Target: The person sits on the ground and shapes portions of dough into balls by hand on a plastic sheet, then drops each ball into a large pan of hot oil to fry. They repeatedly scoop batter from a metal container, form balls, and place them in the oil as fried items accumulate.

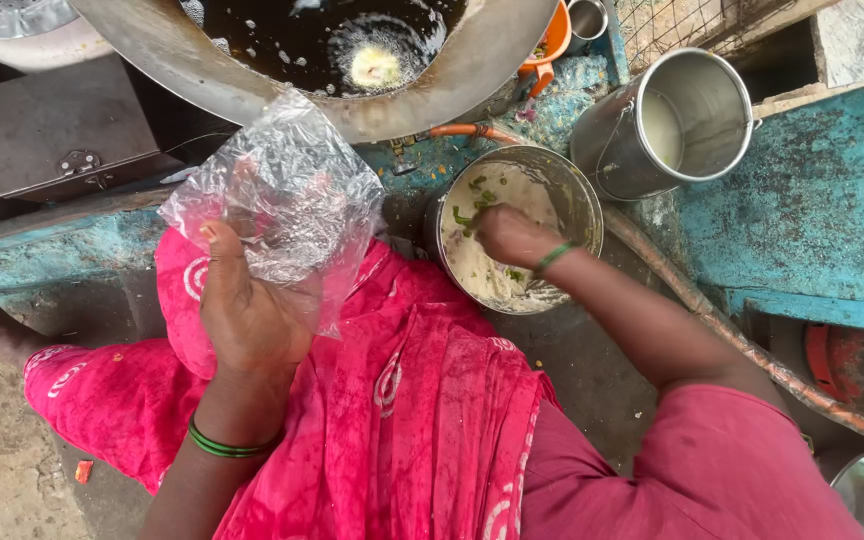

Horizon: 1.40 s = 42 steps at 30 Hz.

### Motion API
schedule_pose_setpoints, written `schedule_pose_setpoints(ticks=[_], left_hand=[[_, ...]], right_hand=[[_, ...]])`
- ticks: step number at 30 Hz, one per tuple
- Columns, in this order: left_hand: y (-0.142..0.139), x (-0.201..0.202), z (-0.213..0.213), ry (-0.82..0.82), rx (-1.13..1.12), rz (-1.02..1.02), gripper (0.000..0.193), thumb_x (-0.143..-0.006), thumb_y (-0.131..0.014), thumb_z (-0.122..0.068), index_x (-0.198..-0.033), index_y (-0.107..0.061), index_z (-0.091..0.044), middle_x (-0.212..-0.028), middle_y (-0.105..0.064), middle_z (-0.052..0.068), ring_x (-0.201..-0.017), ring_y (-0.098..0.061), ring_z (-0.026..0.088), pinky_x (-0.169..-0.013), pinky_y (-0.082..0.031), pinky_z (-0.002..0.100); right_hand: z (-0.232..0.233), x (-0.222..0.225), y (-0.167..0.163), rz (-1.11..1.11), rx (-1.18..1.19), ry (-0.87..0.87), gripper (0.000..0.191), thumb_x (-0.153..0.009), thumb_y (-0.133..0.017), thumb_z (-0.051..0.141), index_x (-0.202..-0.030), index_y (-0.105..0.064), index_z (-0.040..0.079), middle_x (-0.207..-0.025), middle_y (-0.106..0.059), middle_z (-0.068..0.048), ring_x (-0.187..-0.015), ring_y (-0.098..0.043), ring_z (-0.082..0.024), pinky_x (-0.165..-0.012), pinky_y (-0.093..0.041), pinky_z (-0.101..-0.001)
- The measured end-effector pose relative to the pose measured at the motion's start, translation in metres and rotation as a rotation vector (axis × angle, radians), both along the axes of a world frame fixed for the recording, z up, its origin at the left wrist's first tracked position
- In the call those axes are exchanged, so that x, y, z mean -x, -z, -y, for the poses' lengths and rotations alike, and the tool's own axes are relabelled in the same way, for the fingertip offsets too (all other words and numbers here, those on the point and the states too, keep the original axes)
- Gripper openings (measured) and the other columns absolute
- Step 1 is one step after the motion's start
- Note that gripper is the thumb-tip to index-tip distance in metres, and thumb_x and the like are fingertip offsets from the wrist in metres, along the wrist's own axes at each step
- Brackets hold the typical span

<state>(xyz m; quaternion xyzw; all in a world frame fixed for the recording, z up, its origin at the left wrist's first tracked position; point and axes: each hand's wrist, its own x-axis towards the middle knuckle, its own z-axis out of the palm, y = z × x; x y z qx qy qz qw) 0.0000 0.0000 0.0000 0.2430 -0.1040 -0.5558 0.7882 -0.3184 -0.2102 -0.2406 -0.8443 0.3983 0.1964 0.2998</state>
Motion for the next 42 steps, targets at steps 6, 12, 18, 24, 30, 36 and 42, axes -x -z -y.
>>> schedule_pose_setpoints(ticks=[6,12,18,24,30,36,42], left_hand=[[-0.002,0.001,-0.009,-0.015,0.027,0.019,0.059,-0.115,-0.040,-0.040,-0.162,-0.035,-0.005,-0.158,-0.048,0.013,-0.149,-0.047,0.033,-0.131,-0.037,0.055],[0.006,0.003,-0.008,0.024,0.018,-0.078,0.057,-0.113,-0.040,-0.039,-0.159,-0.035,-0.006,-0.157,-0.048,0.013,-0.148,-0.047,0.034,-0.127,-0.038,0.058],[0.011,0.007,-0.004,0.046,0.039,-0.067,0.060,-0.114,-0.040,-0.040,-0.163,-0.033,-0.006,-0.161,-0.046,0.013,-0.150,-0.045,0.032,-0.130,-0.035,0.055],[0.015,0.009,0.002,0.080,0.027,-0.162,0.063,-0.110,-0.038,-0.046,-0.163,-0.032,-0.011,-0.159,-0.046,0.014,-0.145,-0.047,0.036,-0.122,-0.039,0.057],[0.009,0.014,0.010,0.181,0.012,-0.252,0.060,-0.106,-0.034,-0.050,-0.161,-0.027,-0.025,-0.156,-0.046,0.017,-0.142,-0.049,0.036,-0.118,-0.041,0.054],[0.016,0.021,0.010,0.201,-0.099,-0.265,0.058,-0.107,-0.031,-0.050,-0.158,-0.033,-0.023,-0.150,-0.049,0.013,-0.136,-0.053,0.033,-0.109,-0.048,0.052],[0.032,0.021,0.010,0.217,-0.124,-0.253,0.060,-0.111,-0.035,-0.051,-0.152,-0.043,-0.008,-0.141,-0.061,0.014,-0.121,-0.062,0.032,-0.093,-0.055,0.043]], right_hand=[[-0.030,-0.034,0.017,-0.461,-0.128,-0.297,0.025,-0.099,-0.052,0.010,-0.100,-0.073,-0.003,-0.111,-0.070,-0.025,-0.101,-0.071,-0.032,-0.087,-0.058,-0.0426],[-0.058,0.018,-0.043,-0.104,-0.068,-0.116,0.025,-0.085,-0.062,0.022,-0.085,-0.075,0.001,-0.091,-0.071,-0.024,-0.086,-0.070,-0.038,-0.083,-0.054,-0.0492],[-0.089,0.048,-0.098,-0.016,0.039,0.044,0.019,-0.087,-0.062,0.016,-0.082,-0.071,0.000,-0.087,-0.071,-0.023,-0.083,-0.070,-0.038,-0.078,-0.056,-0.0475],[-0.071,0.025,-0.176,0.043,0.072,-0.216,0.011,-0.083,-0.065,0.009,-0.087,-0.074,0.004,-0.092,-0.071,-0.020,-0.087,-0.070,-0.037,-0.076,-0.056,-0.0456],[-0.077,-0.065,-0.284,0.916,0.439,-0.198,0.016,-0.092,-0.066,0.011,-0.104,-0.073,0.003,-0.121,-0.071,-0.016,-0.117,-0.068,-0.034,-0.098,-0.055,-0.0418],[-0.088,-0.129,-0.296,1.299,0.022,-0.206,0.031,-0.113,-0.051,0.028,-0.110,-0.064,0.000,-0.122,-0.071,-0.015,-0.123,-0.070,-0.030,-0.105,-0.056,-0.0416],[-0.078,-0.129,-0.277,1.296,0.235,-0.460,0.043,-0.113,-0.048,0.035,-0.121,-0.061,-0.005,-0.127,-0.068,-0.022,-0.127,-0.066,-0.034,-0.118,-0.047,-0.0526]])
